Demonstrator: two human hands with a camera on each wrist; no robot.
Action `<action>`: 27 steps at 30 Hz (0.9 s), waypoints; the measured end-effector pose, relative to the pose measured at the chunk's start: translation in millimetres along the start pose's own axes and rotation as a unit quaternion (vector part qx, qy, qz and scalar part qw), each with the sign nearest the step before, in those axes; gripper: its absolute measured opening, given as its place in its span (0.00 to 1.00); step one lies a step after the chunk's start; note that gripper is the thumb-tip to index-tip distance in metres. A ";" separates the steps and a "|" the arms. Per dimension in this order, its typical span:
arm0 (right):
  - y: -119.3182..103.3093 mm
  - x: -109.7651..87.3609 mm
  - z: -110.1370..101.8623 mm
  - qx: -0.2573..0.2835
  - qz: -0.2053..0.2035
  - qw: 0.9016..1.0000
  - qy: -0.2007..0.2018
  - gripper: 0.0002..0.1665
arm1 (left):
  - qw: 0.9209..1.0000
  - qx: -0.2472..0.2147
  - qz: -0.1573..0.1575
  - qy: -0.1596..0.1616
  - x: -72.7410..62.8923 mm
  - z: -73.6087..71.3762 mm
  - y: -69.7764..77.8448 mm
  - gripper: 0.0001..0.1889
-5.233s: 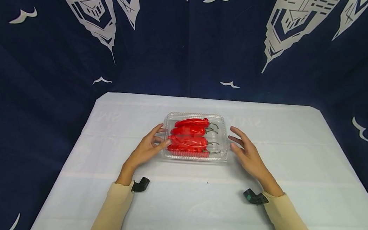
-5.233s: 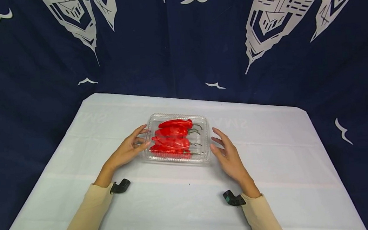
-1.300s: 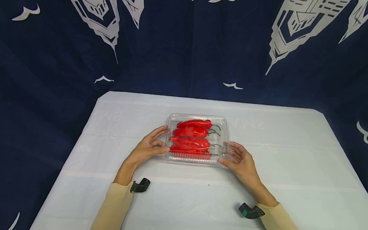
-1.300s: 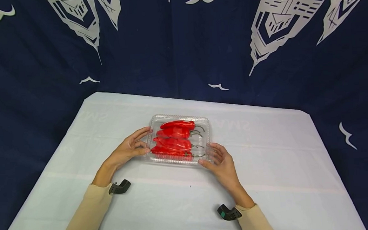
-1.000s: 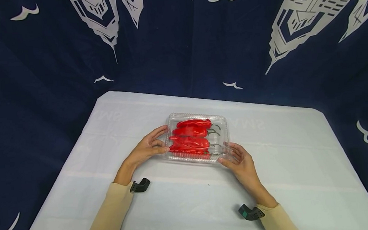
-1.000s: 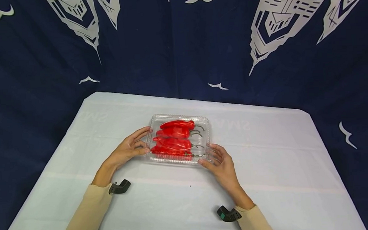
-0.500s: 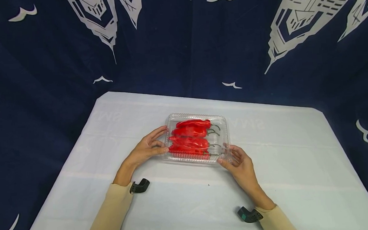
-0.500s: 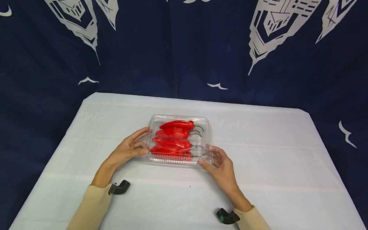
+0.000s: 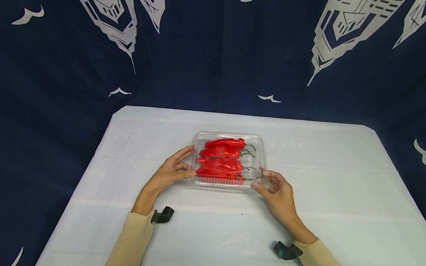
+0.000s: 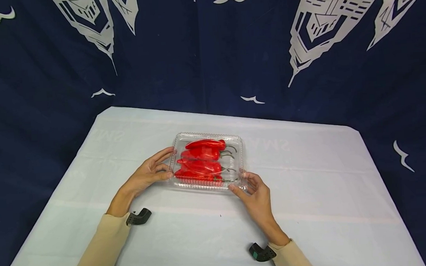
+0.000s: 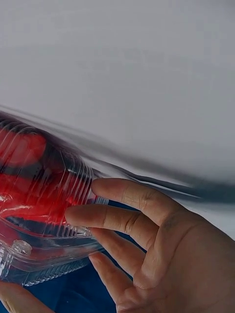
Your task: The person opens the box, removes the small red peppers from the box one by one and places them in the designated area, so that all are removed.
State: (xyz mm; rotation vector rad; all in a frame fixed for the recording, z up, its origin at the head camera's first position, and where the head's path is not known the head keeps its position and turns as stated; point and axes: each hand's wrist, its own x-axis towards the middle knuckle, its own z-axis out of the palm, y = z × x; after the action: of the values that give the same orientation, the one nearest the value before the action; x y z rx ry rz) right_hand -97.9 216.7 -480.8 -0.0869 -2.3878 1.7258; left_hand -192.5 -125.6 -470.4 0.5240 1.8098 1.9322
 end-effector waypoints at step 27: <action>4.4 0.3 6.1 0.077 -0.012 0.996 0.051 0.16 | 1.000 0.002 -0.002 0.000 -1.7 1.2 4.0 0.45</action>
State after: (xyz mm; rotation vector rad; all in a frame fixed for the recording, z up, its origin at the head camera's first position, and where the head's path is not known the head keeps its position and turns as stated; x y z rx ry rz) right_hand -99.6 212.5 -486.7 -0.1212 -2.1689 1.8400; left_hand -190.7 -125.8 -466.3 0.5221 1.8132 1.9264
